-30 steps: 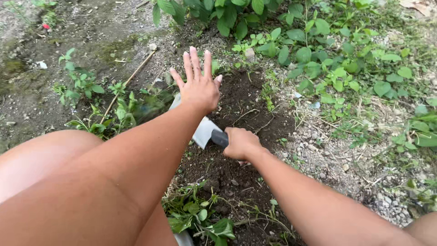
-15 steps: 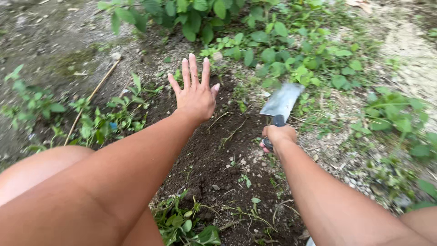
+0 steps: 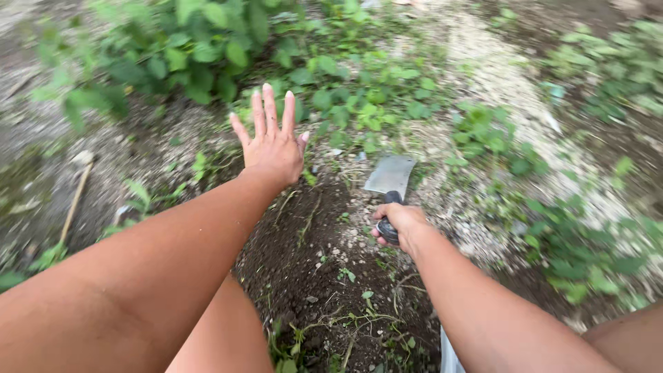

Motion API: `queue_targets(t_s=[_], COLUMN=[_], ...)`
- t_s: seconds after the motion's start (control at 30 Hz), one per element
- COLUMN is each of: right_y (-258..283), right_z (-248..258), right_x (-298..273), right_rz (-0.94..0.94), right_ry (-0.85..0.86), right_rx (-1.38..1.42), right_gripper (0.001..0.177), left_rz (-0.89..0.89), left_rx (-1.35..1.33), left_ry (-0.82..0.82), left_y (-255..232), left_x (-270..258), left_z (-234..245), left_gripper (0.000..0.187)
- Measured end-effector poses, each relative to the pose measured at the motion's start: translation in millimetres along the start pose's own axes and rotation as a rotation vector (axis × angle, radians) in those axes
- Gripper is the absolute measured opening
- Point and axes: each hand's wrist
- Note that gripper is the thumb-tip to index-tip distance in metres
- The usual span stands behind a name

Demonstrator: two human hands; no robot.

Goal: The person uses a cleaver to dig into the soil and cut through plant roots and weeds in an outdoor area.

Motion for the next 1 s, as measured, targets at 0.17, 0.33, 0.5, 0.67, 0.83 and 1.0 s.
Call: queue_targets(t_s=[0.17,0.33,0.5,0.67,0.83,1.0], right_y=[-26,-57,-66,-54,-38,-32], right_z=[26,65,72,62,102,138], right_x=[-27,-89,-125,-109,-72,-61], right_rz=[0.012,-0.006,-0.142,-0.359,-0.45,-0.481], right_ry=[-0.191,-0.305,-0.381,-0.203,-0.104,-0.115], right_rx=[0.107,0.096,-0.178,-0.883,-0.931,-0.851], right_gripper=[0.019,0.019,0.025,0.025,0.023,0.024], left_rz=[-0.178,-0.321,-0.442,-0.439,-0.372,-0.263], left_rx=[-0.021,-0.087,-0.138,-0.11,-0.108,-0.042], left_ry=[0.013,0.035,0.094,0.038,0.046,0.042], left_y=[-31,-81,-115,-114,-102,-108], left_x=[15,3,-6,-6,-3,-1], left_z=[-13,-11,-7,-11,-18,-25], left_gripper=[0.077,0.078,0.078,0.077,0.073,0.076])
Point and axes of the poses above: each hand's wrist, its own x-axis towards the middle knuckle, its own z-axis out of the back of the hand, y = z × x, and after that the axes turned 5 degrees about y, right-handed
